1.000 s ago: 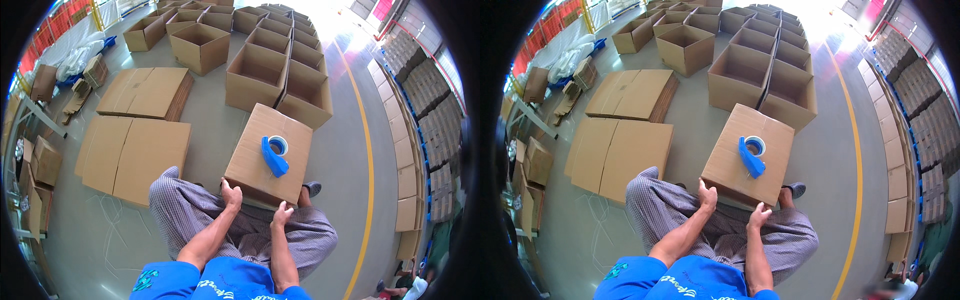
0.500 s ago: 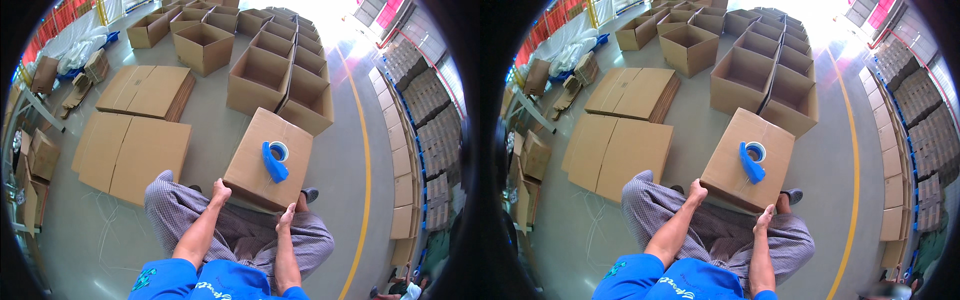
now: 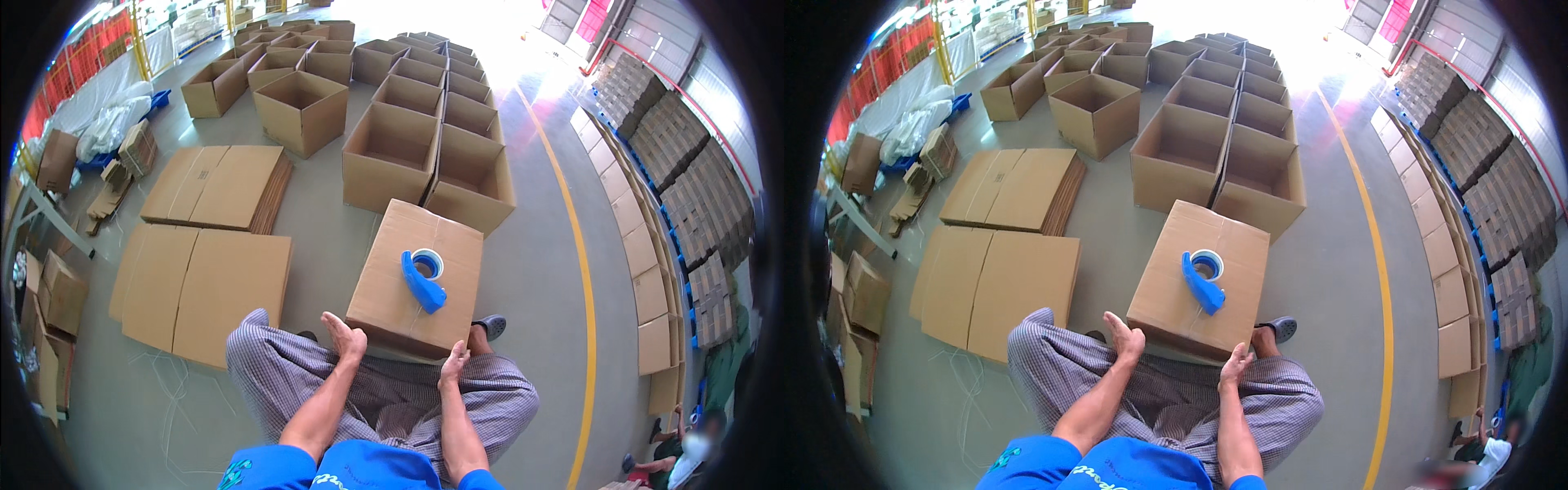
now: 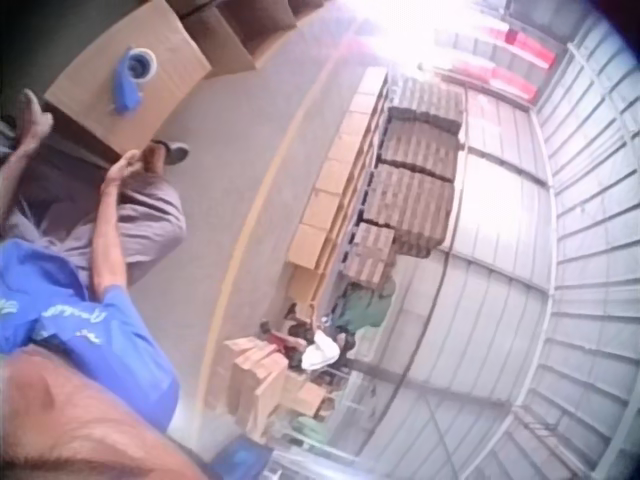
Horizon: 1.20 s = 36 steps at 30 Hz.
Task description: The person sits on the warehouse floor and assembles flat cardboard sheets into boxes. They fold the flaps, apply packing tape with a handheld dispenser to seal the seams, and place the finished boxes aside. The process is repeated for several boxes.
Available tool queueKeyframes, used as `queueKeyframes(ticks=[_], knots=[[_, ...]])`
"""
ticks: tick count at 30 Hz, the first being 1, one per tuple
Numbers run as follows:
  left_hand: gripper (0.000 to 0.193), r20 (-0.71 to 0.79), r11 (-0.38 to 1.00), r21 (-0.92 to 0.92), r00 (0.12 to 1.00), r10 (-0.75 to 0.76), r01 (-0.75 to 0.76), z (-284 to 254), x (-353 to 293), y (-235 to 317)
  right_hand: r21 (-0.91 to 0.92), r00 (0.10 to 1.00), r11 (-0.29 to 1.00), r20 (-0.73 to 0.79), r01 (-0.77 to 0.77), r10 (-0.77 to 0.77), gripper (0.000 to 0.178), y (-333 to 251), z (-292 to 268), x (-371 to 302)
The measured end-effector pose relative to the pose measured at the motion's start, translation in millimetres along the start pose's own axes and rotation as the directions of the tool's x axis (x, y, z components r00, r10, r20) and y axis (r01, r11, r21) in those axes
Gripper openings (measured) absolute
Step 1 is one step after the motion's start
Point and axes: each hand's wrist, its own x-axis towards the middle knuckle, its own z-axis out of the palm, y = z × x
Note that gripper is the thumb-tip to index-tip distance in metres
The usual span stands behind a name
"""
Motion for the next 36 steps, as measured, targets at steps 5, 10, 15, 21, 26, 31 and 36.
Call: queueKeyframes(ticks=[5, 10, 15, 21, 26, 31, 36], knots=[[0.079, 0.096, 0.61, -0.017, 0.606, 0.79, -0.792, -36, -7, 97, -0.143, 0.985, 0.977, 0.086, 0.157, -0.146, 0.072, -8, -3, -21], [0.056, 0.559, 0.277, 0.198, 0.341, 0.756, -0.94, -10, 44, 145, -0.161, 0.998, 0.985, 0.029, 0.055, -0.051, 0.071, 8, 14, -80], [0.017, 0.722, 0.103, 0.327, 0.319, 0.614, -0.939, -31, 88, 126, -0.23, 0.599, 0.942, 0.8, 0.245, 0.039, 0.052, 14, 10, -145], [0.03, 0.035, 0.979, 0.183, 0.995, 0.091, -0.096, -133, 45, 74, -0.096, 0.62, 0.681, 0.519, 0.726, -0.588, 0.031, -82, 17, -58], [0.045, -0.359, 0.96, -0.268, 0.916, -0.179, 0.082, -91, 9, -3, -0.632, 0.753, 0.496, 0.224, 0.595, -0.619, 0.063, -64, -7, 75], [0.055, -0.133, 0.777, -0.592, 0.926, -0.354, 0.212, -48, 17, -27, -0.562, 0.918, 0.727, 0.199, 0.395, -0.344, 0.056, -67, -35, 51], [0.051, -0.106, 0.758, -0.609, 0.971, 0.216, -0.235, -33, 115, 71, -0.58, 0.986, 0.815, 0.138, 0.006, 0.091, 0.066, -40, -54, -29]])
